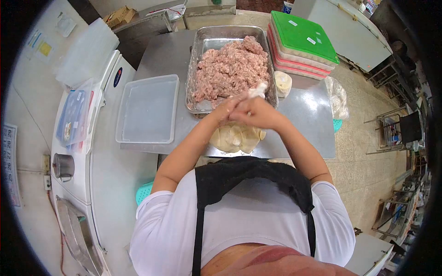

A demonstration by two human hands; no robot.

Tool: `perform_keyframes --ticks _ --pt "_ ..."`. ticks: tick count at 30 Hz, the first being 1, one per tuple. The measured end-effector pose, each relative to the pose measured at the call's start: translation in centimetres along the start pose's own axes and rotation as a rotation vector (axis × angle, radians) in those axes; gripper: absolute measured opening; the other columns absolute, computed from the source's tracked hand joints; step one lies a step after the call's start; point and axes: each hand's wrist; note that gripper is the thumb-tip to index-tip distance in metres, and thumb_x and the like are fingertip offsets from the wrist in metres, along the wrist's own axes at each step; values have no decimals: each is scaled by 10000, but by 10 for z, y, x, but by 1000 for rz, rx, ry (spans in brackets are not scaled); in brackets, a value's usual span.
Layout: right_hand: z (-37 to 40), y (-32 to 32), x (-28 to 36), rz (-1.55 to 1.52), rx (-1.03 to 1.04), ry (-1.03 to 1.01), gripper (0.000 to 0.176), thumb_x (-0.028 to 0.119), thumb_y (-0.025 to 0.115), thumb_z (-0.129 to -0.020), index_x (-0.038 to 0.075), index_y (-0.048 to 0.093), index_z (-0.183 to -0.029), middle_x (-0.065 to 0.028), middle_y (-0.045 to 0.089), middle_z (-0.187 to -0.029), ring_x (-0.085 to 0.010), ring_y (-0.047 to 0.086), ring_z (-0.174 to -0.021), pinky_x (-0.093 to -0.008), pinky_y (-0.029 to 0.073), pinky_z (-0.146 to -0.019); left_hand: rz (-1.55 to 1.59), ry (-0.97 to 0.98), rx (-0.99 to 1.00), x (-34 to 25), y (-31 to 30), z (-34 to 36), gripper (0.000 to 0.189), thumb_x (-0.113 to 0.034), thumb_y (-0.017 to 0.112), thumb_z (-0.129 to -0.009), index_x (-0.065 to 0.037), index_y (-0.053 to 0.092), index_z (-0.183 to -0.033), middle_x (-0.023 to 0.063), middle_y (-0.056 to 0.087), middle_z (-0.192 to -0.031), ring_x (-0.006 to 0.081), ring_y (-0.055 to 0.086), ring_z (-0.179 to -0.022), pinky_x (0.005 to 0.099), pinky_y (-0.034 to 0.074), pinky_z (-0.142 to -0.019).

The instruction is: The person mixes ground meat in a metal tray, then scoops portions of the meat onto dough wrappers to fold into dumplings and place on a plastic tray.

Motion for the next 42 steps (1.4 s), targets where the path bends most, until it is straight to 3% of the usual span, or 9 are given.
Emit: perform_keyframes --ticks 3,6,9,17,19,22,32,35,42 --pt "-4 -16 6 -682 -294 231 295 334 637 -812 49 690 -863 -107 640 -717 -283 644 -714 -381 498 -651 355 63 239 2 5 10 675 -623 392 -896 -63 526 -1251 115 576 -1196 217 564 -1102 382 455 -934" --pt "-7 -21 15 571 -582 -225 404 396 701 -776 115 653 -1063 -88 637 -965 -249 618 -913 -363 476 -791 628 52 308 -4 15 18 950 -817 299 -809 -22 459 -1304 112 512 -1294 257 543 -1139 411 407 -991" --pt "1 -6 -23 433 -533 -134 357 383 677 -803 142 639 -1064 -100 627 -1023 -281 613 -945 -376 476 -807 460 167 712 -6 6 8 972 -847 226 -788 -102 391 -1389 116 495 -1330 233 481 -1219 398 324 -1053" --pt "82 -25 -133 232 -1121 571 258 266 647 -892 31 598 -989 -155 652 -886 -300 627 -790 -373 477 -689 -477 540 -12 -6 -43 72 688 -623 413 -915 -55 533 -1285 143 561 -1278 259 506 -1206 386 360 -1026" --pt "114 -17 -146 271 -890 752 371 265 712 -828 26 566 -1072 -177 601 -1016 -321 595 -913 -388 473 -771 -771 312 -466 20 -65 78 337 -337 619 -899 -76 642 -1111 92 627 -1163 199 610 -970 329 482 -822" --pt "154 29 -172 247 -683 768 581 293 768 -751 38 514 -1207 -235 513 -1195 -386 525 -1058 -415 453 -876 -996 272 -492 68 -79 82 249 -224 670 -852 -49 649 -1027 97 656 -954 185 612 -864 322 484 -772" --pt "191 69 -150 330 -367 471 259 172 632 -838 71 610 -1075 -184 571 -1166 -396 501 -1115 -416 438 -921 -1008 253 -837 118 -62 56 240 -231 648 -832 -26 645 -958 159 617 -916 311 597 -820 399 474 -741" --pt "175 68 -131 86 -408 454 200 194 659 -831 53 608 -963 -173 595 -1049 -368 553 -991 -416 477 -817 -1303 753 -842 103 -36 56 240 -249 642 -834 -45 649 -960 146 613 -948 344 562 -903 426 434 -794" --pt "152 67 -95 85 -91 427 369 328 752 -755 34 600 -920 -155 588 -994 -345 597 -926 -400 490 -789 -1406 489 -716 116 -2 43 234 -255 662 -825 -52 633 -936 113 593 -904 306 559 -863 392 436 -774"
Point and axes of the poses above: each hand's wrist, its own z-axis away from the middle knuckle, its own y-axis out of the palm, x = y × z
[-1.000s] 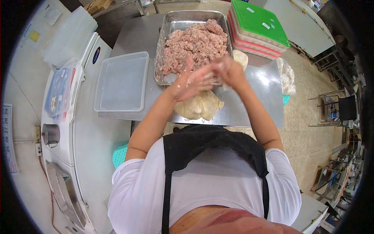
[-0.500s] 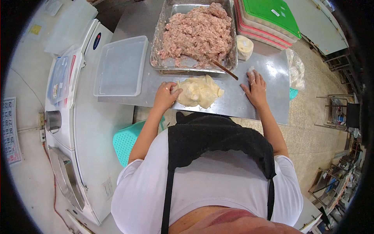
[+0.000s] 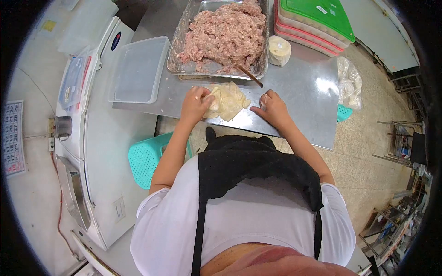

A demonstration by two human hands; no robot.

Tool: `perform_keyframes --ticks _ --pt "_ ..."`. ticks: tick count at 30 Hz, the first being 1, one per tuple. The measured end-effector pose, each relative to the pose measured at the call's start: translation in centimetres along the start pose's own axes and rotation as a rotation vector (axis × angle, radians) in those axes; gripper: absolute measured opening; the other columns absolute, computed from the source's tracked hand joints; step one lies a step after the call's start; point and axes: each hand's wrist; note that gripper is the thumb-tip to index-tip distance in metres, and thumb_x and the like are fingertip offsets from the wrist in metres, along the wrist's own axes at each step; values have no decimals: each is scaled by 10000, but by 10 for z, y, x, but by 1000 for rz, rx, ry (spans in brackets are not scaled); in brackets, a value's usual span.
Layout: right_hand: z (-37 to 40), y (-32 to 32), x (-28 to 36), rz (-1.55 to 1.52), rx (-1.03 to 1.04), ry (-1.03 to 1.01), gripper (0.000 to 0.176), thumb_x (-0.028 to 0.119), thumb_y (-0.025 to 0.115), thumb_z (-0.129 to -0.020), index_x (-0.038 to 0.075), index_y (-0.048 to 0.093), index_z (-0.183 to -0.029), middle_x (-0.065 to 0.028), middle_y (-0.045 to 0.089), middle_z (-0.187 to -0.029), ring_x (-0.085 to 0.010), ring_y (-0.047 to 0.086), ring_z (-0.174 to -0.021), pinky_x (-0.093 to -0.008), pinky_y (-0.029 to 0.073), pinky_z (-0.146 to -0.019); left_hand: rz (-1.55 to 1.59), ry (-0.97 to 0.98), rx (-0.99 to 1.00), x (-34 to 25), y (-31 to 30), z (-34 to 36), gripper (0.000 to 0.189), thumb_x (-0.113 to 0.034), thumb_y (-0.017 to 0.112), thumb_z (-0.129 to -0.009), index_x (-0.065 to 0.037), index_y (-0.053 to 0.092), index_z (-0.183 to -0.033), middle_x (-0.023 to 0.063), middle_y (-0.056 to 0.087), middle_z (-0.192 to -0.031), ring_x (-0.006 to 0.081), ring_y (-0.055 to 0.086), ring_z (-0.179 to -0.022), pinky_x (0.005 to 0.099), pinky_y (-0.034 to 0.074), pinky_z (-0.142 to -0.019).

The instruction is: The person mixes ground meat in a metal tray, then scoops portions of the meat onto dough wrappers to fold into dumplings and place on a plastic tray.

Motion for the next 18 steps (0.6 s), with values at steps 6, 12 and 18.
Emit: perform_keyframes --ticks 6,12,18 --pt "2 9 23 -91 -68 -19 329 317 710 -780 46 628 -947 -136 591 -973 -327 605 -902 -427 497 -745 506 -339 -99 27 3 -12 190 -208 580 -911 -54 586 -1023 99 611 -992 224 601 -871 325 478 -772" --pt "-3 22 43 -40 -184 123 184 221 628 -829 83 637 -951 -138 611 -928 -322 611 -871 -429 493 -741 1812 -586 -95 30 -36 -17 259 -192 545 -953 -10 501 -1132 73 609 -1035 184 604 -972 350 510 -842" --pt "-26 41 96 -116 -254 114 247 148 629 -810 90 587 -1046 -155 594 -968 -354 593 -913 -432 486 -771 1505 -506 24 59 -53 2 300 -226 539 -959 -11 500 -1165 119 610 -1099 209 602 -1026 363 503 -895"
Point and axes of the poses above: each hand's wrist, its own z-axis away from the middle knuckle, its own y-axis out of the palm, x = y × z
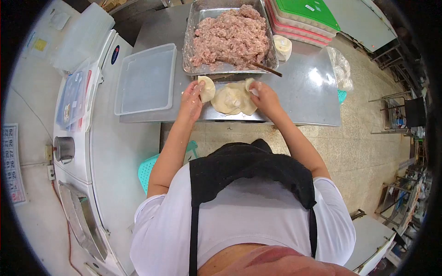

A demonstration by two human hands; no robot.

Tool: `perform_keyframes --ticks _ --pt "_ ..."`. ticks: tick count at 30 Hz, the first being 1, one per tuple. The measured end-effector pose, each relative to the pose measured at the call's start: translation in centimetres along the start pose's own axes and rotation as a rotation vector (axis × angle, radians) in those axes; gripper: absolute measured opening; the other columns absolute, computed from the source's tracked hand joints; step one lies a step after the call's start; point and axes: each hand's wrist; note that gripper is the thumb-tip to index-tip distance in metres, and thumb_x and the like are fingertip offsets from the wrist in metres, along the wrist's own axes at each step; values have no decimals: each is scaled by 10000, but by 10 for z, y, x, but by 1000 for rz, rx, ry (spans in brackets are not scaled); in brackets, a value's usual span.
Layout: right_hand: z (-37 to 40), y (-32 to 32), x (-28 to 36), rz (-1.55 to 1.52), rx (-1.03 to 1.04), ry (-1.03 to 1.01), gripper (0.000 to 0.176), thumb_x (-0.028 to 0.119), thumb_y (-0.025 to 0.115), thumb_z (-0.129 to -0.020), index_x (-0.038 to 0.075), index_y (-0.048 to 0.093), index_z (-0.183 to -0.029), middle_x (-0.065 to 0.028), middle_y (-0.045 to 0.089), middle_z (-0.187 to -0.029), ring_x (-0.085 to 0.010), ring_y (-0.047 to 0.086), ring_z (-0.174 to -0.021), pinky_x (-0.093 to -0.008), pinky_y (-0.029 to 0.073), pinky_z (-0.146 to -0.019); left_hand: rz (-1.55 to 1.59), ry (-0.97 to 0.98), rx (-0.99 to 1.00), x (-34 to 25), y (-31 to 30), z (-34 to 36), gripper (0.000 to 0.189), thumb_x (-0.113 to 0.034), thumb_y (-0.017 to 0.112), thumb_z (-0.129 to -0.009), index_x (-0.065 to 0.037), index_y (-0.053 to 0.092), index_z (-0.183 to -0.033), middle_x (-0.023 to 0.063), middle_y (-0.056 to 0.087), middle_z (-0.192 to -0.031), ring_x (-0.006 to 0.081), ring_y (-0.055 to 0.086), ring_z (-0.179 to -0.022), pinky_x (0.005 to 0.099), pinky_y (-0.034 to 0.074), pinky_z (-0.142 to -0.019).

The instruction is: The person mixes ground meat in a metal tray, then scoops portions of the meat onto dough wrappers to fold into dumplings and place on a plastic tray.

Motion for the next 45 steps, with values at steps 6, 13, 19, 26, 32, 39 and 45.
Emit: perform_keyframes --ticks 6,13,19,26,32,39,45 --pt "-20 7 26 -2 -47 -94 405 179 686 -795 106 566 -1175 -190 570 -974 -361 590 -937 -418 487 -801 276 -161 209 -21 -21 24 374 -278 525 -965 -6 465 -1215 176 604 -1151 295 609 -1062 394 525 -883" --pt "-12 -3 42 -387 -229 241 289 271 699 -835 64 646 -1029 -100 646 -908 -186 613 -770 -315 497 -647 -12 -94 170 -23 -30 40 350 -286 571 -945 5 543 -1138 105 616 -1091 208 610 -977 358 528 -849" --pt "95 -7 45 -971 181 523 217 228 603 -910 24 649 -968 -40 628 -791 -103 575 -640 -233 447 -531 -21 -154 178 -16 -49 38 319 -234 651 -895 -36 596 -1139 61 625 -1073 149 595 -942 337 484 -823" --pt "320 106 -127 -631 45 1310 358 412 627 -846 76 647 -969 -80 594 -751 -190 523 -549 -330 427 -488 -186 -56 246 -23 -55 53 307 -180 636 -899 -38 556 -1159 43 629 -1069 145 594 -978 322 493 -821" --pt "272 159 -112 -822 -203 1340 389 253 622 -824 60 549 -1155 -117 576 -937 -241 555 -781 -392 472 -627 42 -150 219 -31 -57 63 327 -205 522 -956 10 513 -1202 101 598 -1156 225 591 -1076 395 501 -912" --pt "131 118 -48 -1205 -171 887 632 253 592 -908 99 297 -1446 -105 367 -1437 -271 410 -1252 -385 460 -925 235 -206 151 -40 -41 62 376 -235 470 -974 38 492 -1231 128 585 -1195 252 585 -1092 417 483 -945" --pt "99 18 -30 -752 606 572 390 282 618 -900 53 590 -1215 -43 625 -1078 -143 581 -981 -304 508 -776 -526 65 87 12 -10 35 299 -265 605 -910 -39 610 -1106 98 597 -1171 261 583 -1021 405 462 -839"
Point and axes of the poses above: each hand's wrist, its own z-axis away from the middle knuckle, its own y-axis out of the palm, x = y × z
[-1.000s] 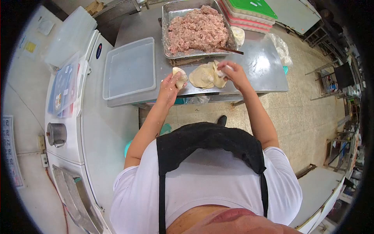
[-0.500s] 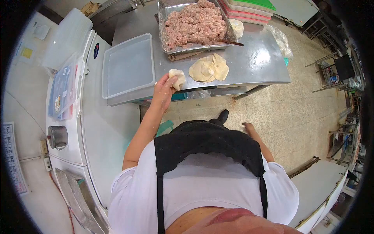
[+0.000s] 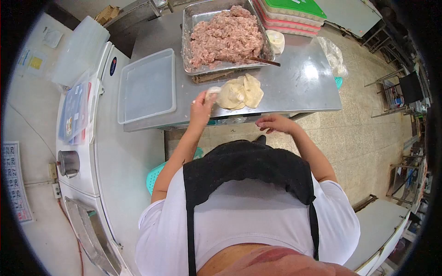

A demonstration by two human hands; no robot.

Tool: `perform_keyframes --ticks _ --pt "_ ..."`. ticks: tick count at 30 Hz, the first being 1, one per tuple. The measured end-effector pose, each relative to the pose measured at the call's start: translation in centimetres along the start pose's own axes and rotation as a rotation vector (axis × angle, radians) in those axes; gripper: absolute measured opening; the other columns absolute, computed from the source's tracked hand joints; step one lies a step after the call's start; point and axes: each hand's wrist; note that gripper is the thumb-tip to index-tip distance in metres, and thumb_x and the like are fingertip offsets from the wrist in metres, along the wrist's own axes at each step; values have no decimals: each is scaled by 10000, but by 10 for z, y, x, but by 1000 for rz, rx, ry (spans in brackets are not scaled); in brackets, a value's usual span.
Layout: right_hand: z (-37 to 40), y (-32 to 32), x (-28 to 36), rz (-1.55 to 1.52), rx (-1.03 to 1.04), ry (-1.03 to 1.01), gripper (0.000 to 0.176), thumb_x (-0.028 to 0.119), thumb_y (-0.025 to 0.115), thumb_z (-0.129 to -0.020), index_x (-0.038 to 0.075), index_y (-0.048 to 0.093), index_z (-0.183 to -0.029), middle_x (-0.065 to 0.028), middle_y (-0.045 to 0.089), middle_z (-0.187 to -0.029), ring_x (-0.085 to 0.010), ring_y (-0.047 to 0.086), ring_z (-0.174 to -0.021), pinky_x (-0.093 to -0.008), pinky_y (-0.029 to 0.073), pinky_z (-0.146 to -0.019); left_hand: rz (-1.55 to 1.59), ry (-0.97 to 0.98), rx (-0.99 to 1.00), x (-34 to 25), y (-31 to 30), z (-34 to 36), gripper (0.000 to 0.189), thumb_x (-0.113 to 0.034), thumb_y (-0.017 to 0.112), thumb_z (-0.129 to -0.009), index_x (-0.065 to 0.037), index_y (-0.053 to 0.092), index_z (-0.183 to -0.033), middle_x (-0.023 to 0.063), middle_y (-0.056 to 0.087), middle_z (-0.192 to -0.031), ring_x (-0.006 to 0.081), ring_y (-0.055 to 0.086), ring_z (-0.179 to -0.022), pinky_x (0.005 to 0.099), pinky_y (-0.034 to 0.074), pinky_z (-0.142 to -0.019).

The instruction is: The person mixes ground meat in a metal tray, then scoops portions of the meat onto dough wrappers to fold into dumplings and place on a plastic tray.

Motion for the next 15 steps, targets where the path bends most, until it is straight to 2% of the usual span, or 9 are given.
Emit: perform_keyframes --ticks 1,2,5,6,7,8,9,11,15 --pt "10 -11 31 181 140 -42 372 272 612 -910 35 600 -1197 -28 644 -1036 -118 590 -962 -278 511 -750 -319 289 -79 1 13 -6 255 -246 621 -887 -47 638 -1046 93 605 -1112 279 572 -989 413 450 -835" --pt "22 -21 66 303 107 -115 356 280 609 -914 33 613 -1170 -23 647 -1005 -98 583 -941 -272 507 -740 -640 580 -160 0 25 -11 212 -226 636 -865 -54 666 -985 87 614 -1054 297 560 -956 421 437 -831" --pt "37 -49 141 484 -70 -475 338 269 631 -893 28 621 -1130 -54 645 -1008 -135 610 -872 -303 512 -703 -736 718 -147 -19 62 -28 177 -172 656 -830 -35 686 -938 125 610 -974 311 548 -926 398 430 -848" --pt "37 -55 160 490 -62 -479 338 269 631 -893 28 621 -1130 -54 645 -1008 -135 610 -872 -303 512 -703 -723 775 -140 -25 73 -34 147 -151 674 -782 -65 690 -901 111 603 -947 288 534 -922 398 422 -820" --pt "35 -59 177 895 -363 -759 336 248 641 -872 33 621 -1130 -81 635 -1017 -190 624 -843 -318 518 -696 -726 771 -151 -26 81 -42 147 -151 674 -782 -65 690 -901 111 603 -947 288 534 -922 398 422 -820" --pt "31 -64 187 1291 -678 -1032 338 227 652 -851 38 621 -1130 -107 624 -1025 -244 637 -814 -333 523 -689 -839 765 -2 -26 88 -48 155 -156 680 -774 -77 693 -907 107 605 -974 293 535 -937 399 422 -825" --pt "19 -71 187 1292 -663 -1041 338 227 652 -851 38 621 -1130 -107 624 -1025 -244 637 -814 -333 523 -689 -947 752 148 -24 95 -54 164 -161 686 -765 -89 696 -913 103 607 -1000 298 537 -952 401 422 -830" --pt "-13 -85 174 1348 -581 -791 193 188 640 -797 15 663 -879 -169 626 -992 -319 653 -821 -401 537 -742 -984 662 176 -11 113 -61 195 -177 693 -758 -120 701 -944 77 602 -1036 296 519 -1005 420 401 -883" --pt "-47 -106 173 1457 -376 -646 168 138 601 -792 -5 658 -860 -195 636 -941 -318 664 -825 -410 550 -706 -1157 572 133 5 127 -69 203 -242 680 -782 -127 678 -950 42 576 -1140 261 468 -1119 455 326 -992"
Point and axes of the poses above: each hand's wrist, its own z-axis away from the middle knuckle, its own y-axis out of the palm, x = y × z
